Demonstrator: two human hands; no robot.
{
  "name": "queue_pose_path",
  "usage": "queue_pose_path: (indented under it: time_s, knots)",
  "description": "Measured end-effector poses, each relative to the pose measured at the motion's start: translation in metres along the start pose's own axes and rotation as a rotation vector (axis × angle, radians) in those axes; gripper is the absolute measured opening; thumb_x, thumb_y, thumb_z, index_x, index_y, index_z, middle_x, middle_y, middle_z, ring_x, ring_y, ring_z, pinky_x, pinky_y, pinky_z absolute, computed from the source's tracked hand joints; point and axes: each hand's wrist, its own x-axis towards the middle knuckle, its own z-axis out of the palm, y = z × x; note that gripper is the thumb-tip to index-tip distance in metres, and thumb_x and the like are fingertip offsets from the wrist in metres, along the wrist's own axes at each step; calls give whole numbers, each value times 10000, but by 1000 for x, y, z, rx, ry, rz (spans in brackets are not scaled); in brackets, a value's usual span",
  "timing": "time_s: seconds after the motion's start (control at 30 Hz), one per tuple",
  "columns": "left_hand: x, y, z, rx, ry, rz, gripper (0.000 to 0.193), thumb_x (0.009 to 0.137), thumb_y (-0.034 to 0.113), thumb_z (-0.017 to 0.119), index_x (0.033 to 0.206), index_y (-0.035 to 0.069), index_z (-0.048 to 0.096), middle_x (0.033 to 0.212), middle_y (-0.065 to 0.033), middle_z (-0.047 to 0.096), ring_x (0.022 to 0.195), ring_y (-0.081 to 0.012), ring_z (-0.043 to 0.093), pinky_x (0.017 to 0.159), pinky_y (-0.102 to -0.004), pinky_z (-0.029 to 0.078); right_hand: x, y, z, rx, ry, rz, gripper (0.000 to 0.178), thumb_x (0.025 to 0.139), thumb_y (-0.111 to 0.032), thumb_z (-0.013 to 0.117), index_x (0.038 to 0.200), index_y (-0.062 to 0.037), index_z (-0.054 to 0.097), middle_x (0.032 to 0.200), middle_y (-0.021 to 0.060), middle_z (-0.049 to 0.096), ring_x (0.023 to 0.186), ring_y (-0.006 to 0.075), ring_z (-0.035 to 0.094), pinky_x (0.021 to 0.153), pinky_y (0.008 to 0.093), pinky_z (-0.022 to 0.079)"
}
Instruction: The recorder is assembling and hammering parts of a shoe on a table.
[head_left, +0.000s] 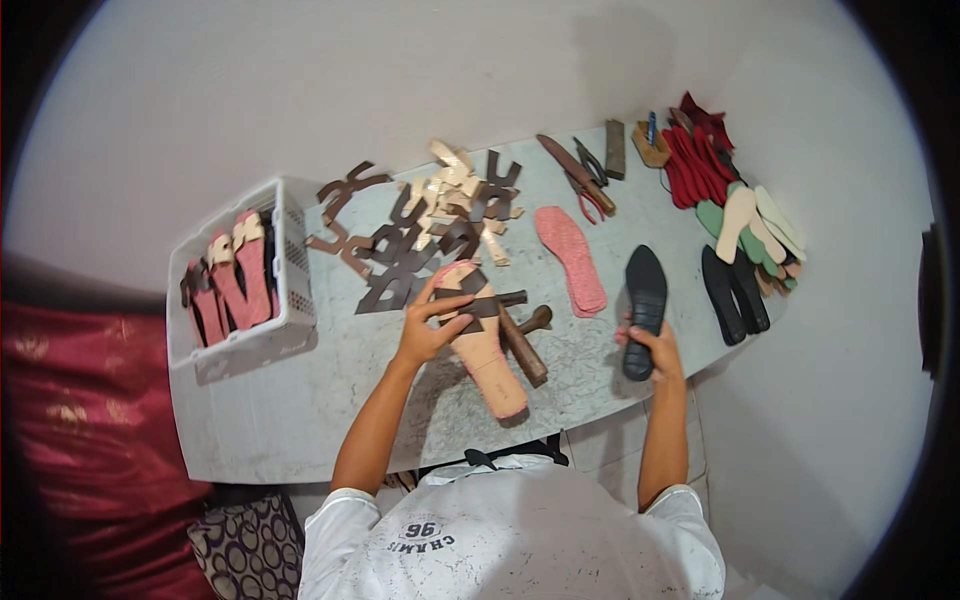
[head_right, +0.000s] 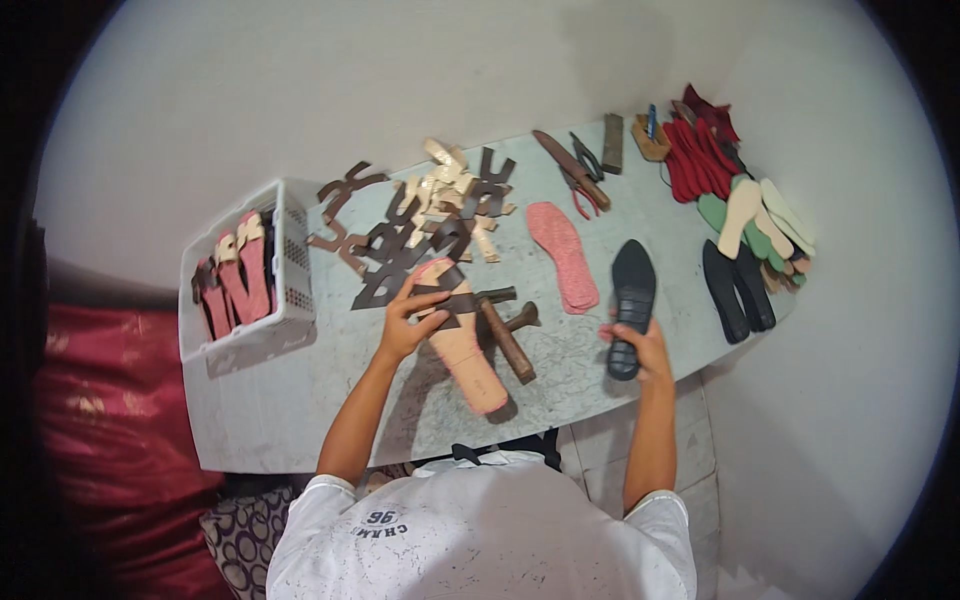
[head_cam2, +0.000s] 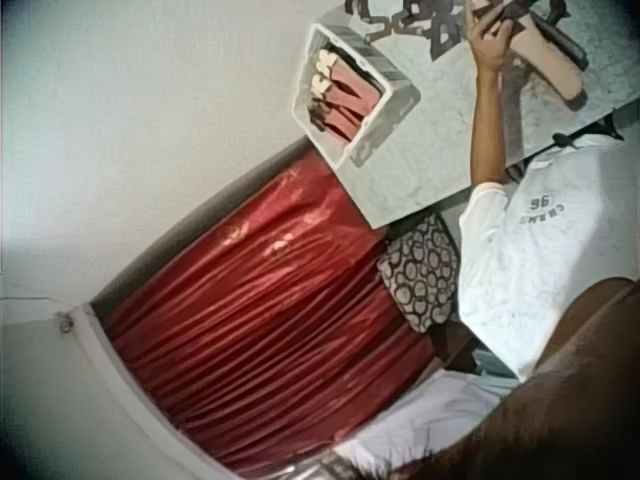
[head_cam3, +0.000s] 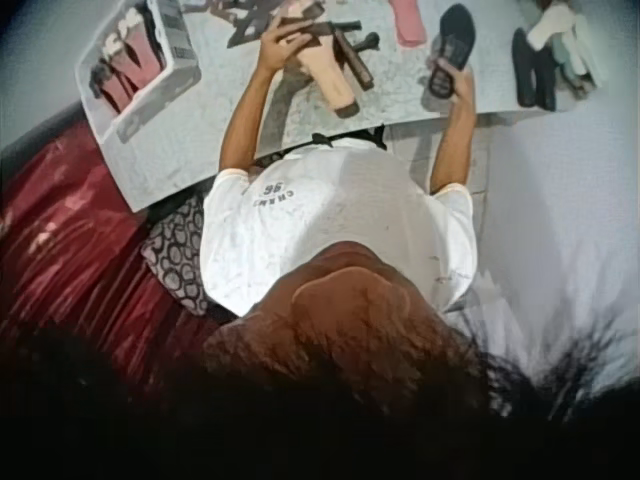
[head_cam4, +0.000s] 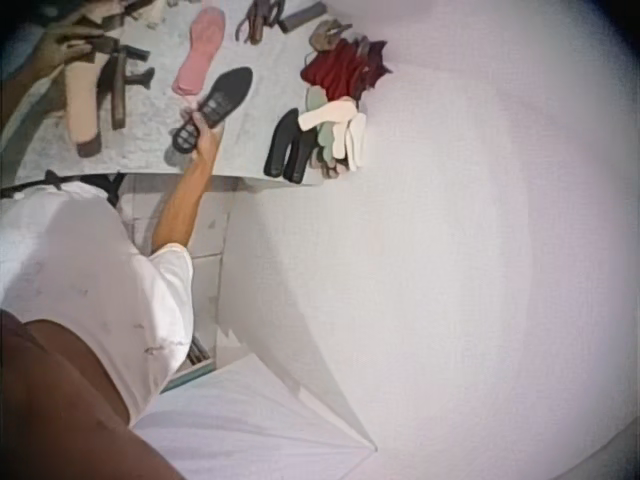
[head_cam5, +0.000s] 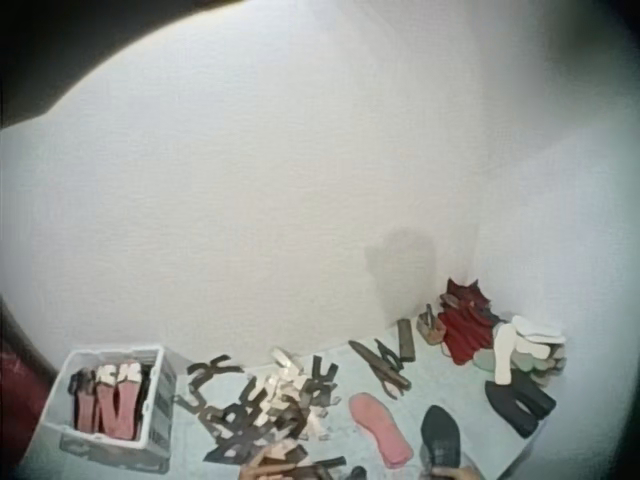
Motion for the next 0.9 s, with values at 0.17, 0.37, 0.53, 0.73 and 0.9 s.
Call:
queue_pose_path:
  time_s: [0.17, 0.37, 0.53, 0.73, 0.9]
  knots:
    - [-2, 2, 5, -108, 24, -13, 307, 759, 128, 755, 1056, 57, 723, 1431, -199, 409, 1110, -238, 599, 899, -337, 500, -14, 12, 125, 207, -344, -114, 693, 808, 54, 546, 1414, -155, 284, 1130, 188, 557, 752, 250, 626, 646, 378, 557]
    - [-3, 6, 3, -123, 17, 71, 307, 784, 129, 735, 1081, 54, 713, 1441, -210, 387, 1018, -209, 636, 831, -298, 518, -19, 30, 175, 379, -453, 84, 466, 1005, -395, 383, 1171, 24, 501, 918, 151, 589, 786, 249, 619, 684, 372, 575]
    - [-6, 5, 4, -206, 26, 40, 281, 785, 67, 734, 1064, 36, 713, 1469, -210, 338, 1090, -221, 603, 863, -286, 511, -34, 38, 203, 276, -265, 9, 431, 983, -423, 419, 1214, -70, 505, 735, 73, 566, 586, 189, 583, 578, 298, 530]
    - [-3, -3, 10, -299, -7, 35, 288, 788, 49, 728, 1073, 16, 704, 1503, -209, 278, 1079, -205, 605, 856, -284, 514, -41, 58, 210, -423, 0, -337, 473, 940, -321, 533, 1359, -153, 389, 924, 73, 477, 730, 140, 507, 626, 252, 437]
    - [-4, -15, 4, -269, 17, 12, 263, 786, 33, 709, 1041, -31, 695, 1508, -211, 271, 995, -188, 637, 791, -286, 534, -59, 66, 245, -977, 154, -780, 579, 821, -277, 688, 1327, -122, 454, 999, 147, 367, 909, 280, 437, 834, 375, 405]
